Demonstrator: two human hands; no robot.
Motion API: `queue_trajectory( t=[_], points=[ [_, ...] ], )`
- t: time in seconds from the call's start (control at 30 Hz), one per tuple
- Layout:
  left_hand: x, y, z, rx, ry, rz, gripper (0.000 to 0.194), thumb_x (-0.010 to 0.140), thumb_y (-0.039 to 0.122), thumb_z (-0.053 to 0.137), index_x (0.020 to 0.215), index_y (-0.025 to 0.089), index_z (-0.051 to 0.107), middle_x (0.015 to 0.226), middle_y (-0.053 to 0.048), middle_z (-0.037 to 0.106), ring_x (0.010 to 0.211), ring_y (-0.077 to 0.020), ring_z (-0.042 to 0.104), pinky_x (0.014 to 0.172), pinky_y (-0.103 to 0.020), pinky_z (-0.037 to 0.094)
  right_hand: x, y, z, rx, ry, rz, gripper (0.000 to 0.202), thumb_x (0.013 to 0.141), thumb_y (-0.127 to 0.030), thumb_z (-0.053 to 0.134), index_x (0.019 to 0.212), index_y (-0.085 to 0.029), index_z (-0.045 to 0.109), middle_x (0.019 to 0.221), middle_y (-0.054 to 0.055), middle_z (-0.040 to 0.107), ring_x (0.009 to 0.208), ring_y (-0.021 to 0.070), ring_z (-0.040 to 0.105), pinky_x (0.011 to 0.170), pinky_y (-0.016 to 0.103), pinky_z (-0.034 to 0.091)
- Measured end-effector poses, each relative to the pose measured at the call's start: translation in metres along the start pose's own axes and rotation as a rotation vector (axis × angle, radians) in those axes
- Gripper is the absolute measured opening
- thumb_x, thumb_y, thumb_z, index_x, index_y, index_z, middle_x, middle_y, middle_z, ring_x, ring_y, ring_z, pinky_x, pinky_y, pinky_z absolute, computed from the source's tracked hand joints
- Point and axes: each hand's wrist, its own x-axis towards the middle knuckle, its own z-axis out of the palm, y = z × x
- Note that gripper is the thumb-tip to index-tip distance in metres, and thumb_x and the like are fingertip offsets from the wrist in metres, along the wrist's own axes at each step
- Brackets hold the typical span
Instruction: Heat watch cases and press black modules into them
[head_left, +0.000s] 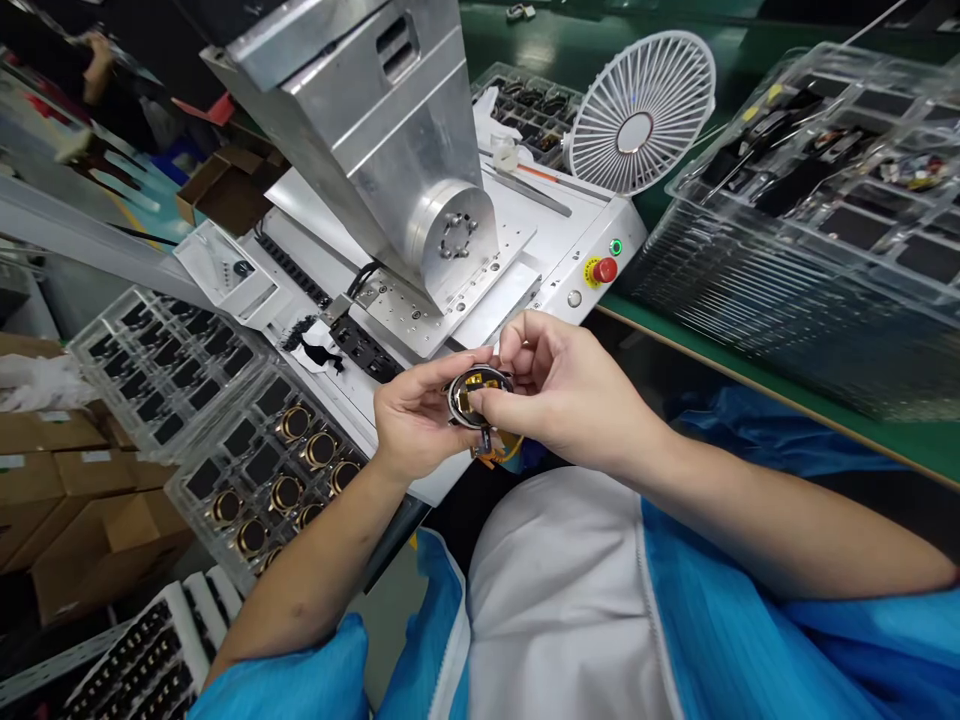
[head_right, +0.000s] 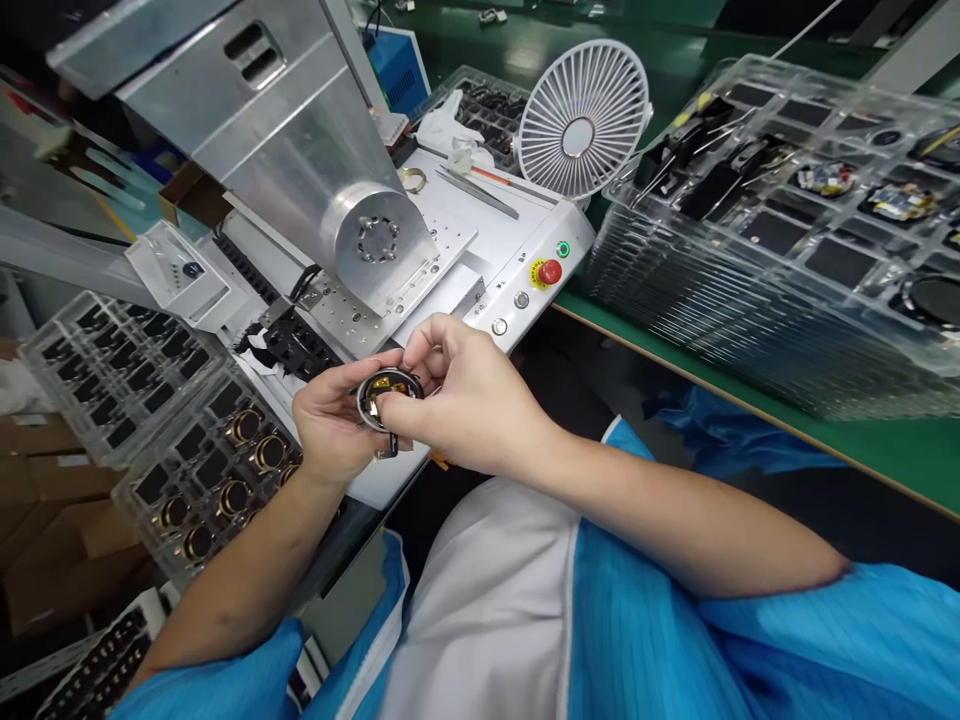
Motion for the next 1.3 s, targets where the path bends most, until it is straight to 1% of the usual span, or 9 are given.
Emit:
queue_trajectory(
  t=[0.17,0.4,0.53,0.77,0.93,1.07,1.2,1.3],
  points=[
    [-0.0001,0.0009,0.0,0.054,0.006,0.005,0.078,0.04,0.012,0.107,0.111,0.032,0.084,0.117,-0.003,0.085,0.107,-0.0296,0.082,0.092,-0.038,0.072,0.0006,0.0001,0.0006,0.012,-0.003,0.009,0.036,0.063,-0.006,0.074,0.082,-0.024,0.049,0.065,-0.009,0.066,0.052,0.0087,0.061,0.047,0.019,0.046],
    [-0.0019,0.0003,0.0002,0.101,0.021,0.0,0.076,0.042,0.022,0.108,0.112,0.033,0.084,0.118,-0.003,0.085,0.107,-0.0301,0.082,0.093,-0.041,0.072,0.0016,0.0,0.0007,0.024,-0.004,0.011,0.036,0.063,-0.004,0.072,0.082,-0.025,0.049,0.062,-0.01,0.066,0.049,0.0092,0.062,0.046,0.02,0.046],
    [-0.0019,0.0011,0.0015,0.102,0.044,-0.02,0.073,0.042,0.023,0.108,0.11,0.034,0.084,0.116,-0.002,0.085,0.104,-0.0285,0.083,0.091,-0.04,0.072,0.0015,-0.0005,0.0007,0.026,0.0,0.004,0.035,0.066,-0.005,0.073,0.081,-0.025,0.049,0.062,-0.009,0.065,0.049,0.01,0.062,0.046,0.021,0.047],
    [-0.0014,0.003,0.0026,0.09,0.091,-0.068,0.075,0.033,0.024,0.109,0.103,0.032,0.085,0.111,-0.003,0.086,0.102,-0.0323,0.083,0.09,-0.046,0.073,0.0021,-0.0002,0.0007,0.035,0.003,0.015,0.036,0.066,-0.002,0.074,0.08,-0.025,0.05,0.062,-0.009,0.065,0.049,0.0097,0.062,0.045,0.021,0.047],
    [-0.0023,0.0023,0.0016,0.108,0.07,-0.063,0.076,0.037,0.025,0.109,0.108,0.034,0.084,0.115,-0.002,0.085,0.103,-0.0327,0.083,0.091,-0.049,0.072,0.0028,-0.0001,0.0009,0.036,0.0,-0.004,0.035,0.067,-0.001,0.072,0.08,-0.025,0.05,0.063,-0.009,0.066,0.049,0.0095,0.062,0.046,0.021,0.047],
    [-0.0018,0.0021,0.0018,0.074,0.054,-0.049,0.077,0.036,0.019,0.108,0.108,0.033,0.085,0.115,-0.002,0.085,0.104,-0.0317,0.083,0.091,-0.045,0.073,0.0029,0.0003,0.0015,0.038,0.004,-0.006,0.034,0.068,-0.001,0.071,0.08,-0.025,0.05,0.061,-0.01,0.065,0.047,0.0096,0.062,0.045,0.021,0.047],
    [-0.0015,0.0024,0.0023,0.096,0.051,-0.055,0.072,0.043,0.021,0.108,0.11,0.034,0.084,0.117,-0.001,0.085,0.105,-0.0307,0.083,0.09,-0.045,0.073,0.003,0.001,0.0014,0.033,0.013,0.003,0.035,0.067,0.001,0.071,0.08,-0.025,0.051,0.063,-0.009,0.066,0.049,0.0095,0.062,0.046,0.02,0.047],
    [-0.0014,0.0022,0.0023,0.102,0.052,-0.047,0.073,0.042,0.023,0.108,0.11,0.034,0.085,0.116,-0.001,0.085,0.103,-0.0307,0.083,0.089,-0.044,0.073,0.0033,0.0015,0.001,0.043,0.013,0.005,0.036,0.066,0.002,0.071,0.08,-0.024,0.051,0.064,-0.008,0.067,0.049,0.0089,0.061,0.046,0.019,0.046]
  ],
)
